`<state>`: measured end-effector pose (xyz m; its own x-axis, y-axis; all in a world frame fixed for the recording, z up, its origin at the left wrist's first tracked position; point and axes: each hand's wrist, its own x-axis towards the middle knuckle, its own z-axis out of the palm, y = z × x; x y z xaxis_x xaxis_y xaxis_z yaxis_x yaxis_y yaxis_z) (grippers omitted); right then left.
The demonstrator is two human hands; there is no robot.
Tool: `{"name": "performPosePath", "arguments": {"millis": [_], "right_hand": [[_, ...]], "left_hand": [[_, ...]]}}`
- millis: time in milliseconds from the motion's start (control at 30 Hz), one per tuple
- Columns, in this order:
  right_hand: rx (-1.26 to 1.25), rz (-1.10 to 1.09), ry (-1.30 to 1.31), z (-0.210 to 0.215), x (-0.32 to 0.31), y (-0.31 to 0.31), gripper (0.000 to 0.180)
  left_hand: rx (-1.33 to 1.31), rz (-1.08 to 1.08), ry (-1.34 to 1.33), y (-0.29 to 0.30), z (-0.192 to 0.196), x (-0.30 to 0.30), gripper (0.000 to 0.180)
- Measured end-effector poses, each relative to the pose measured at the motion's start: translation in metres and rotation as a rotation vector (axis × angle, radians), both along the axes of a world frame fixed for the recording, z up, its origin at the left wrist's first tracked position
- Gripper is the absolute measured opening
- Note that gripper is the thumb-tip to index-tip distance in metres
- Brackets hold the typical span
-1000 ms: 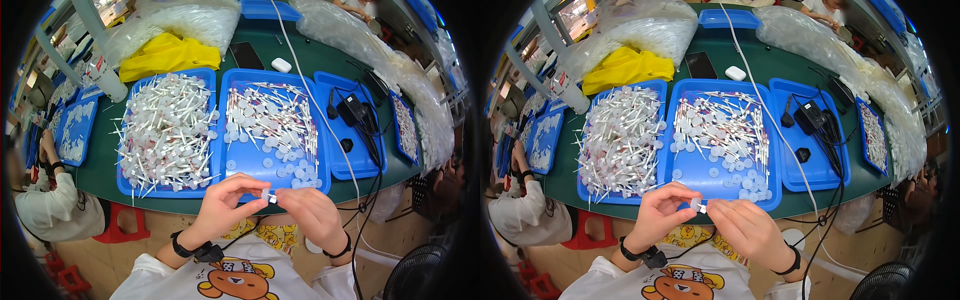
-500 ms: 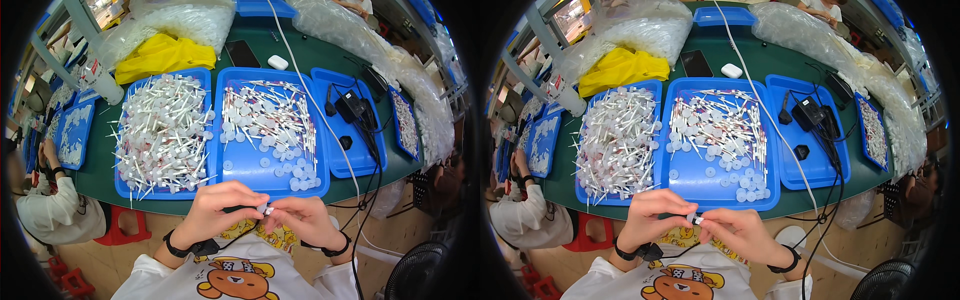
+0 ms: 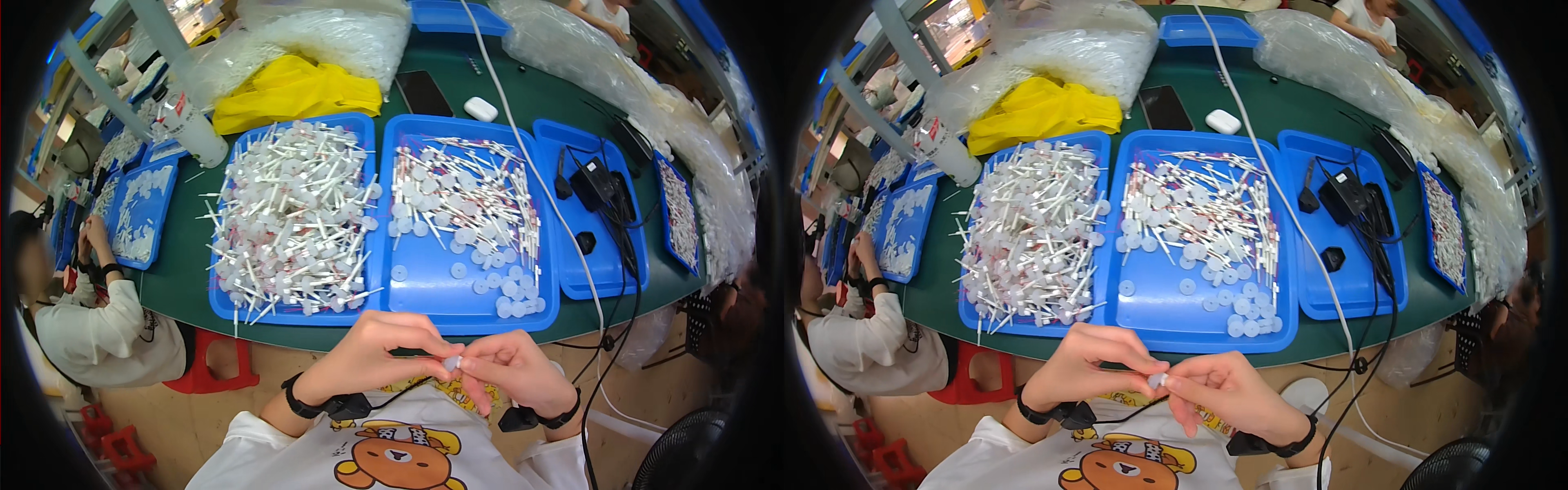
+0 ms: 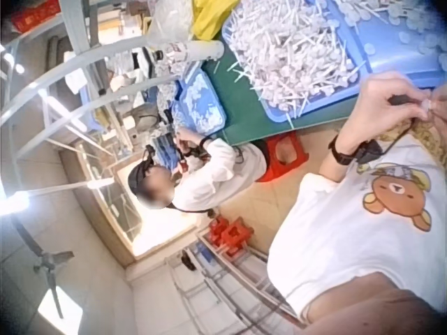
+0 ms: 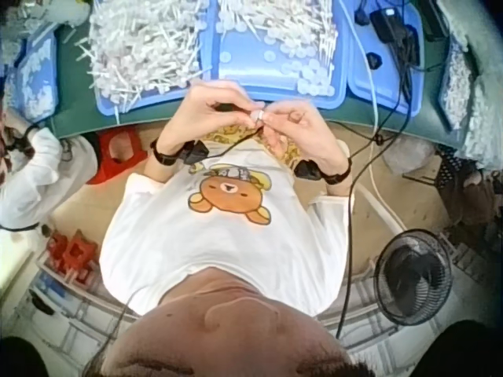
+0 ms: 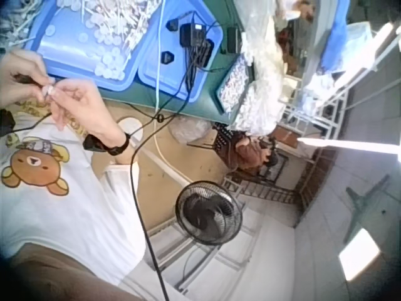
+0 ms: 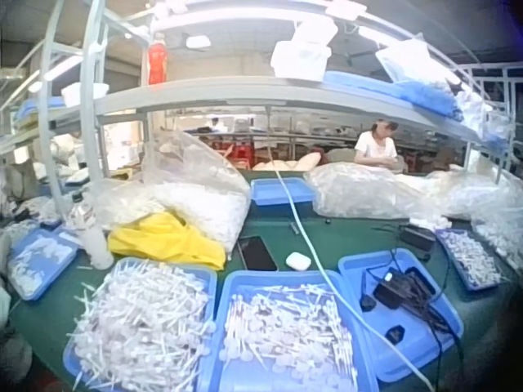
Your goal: The person repeatedly picks small white circular discs and thin white sticks from blue trays, inserts the sticks into the discs, and places the assembled units back into the trays. The process is continuous and repetitive throughout the clip.
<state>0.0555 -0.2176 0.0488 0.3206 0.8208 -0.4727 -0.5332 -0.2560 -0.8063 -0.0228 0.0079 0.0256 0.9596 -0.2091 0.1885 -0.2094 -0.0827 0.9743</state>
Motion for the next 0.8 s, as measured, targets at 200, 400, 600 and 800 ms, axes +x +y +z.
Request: {"name": "performPosePath", "arguments": {"millis": [200, 400, 600, 800], "right_hand": [[-0.013, -0.357, -0.779, -0.005, -0.026, 0.024, 0.020], [-0.056, -0.459, -0.833, -0.001, -0.029, 0.014, 0.018], [-0.085, -0.368, -0.849, 0.010, -0.033, 0.023, 0.012], [-0.139, -0.273, -0.962, 0.017, -0.032, 0.026, 0.009]], "left_hand": [[0.261, 0.285, -0.164, 0.015, 0.012, -0.016, 0.028], [0.371, 1.227, -0.213, 0.076, 0.030, -0.045, 0.020], [0.680, 1.649, -0.066, 0.134, 0.004, -0.041, 0.016], [1.044, 1.461, -0.056, 0.111, -0.002, -0.040, 0.019]]}}
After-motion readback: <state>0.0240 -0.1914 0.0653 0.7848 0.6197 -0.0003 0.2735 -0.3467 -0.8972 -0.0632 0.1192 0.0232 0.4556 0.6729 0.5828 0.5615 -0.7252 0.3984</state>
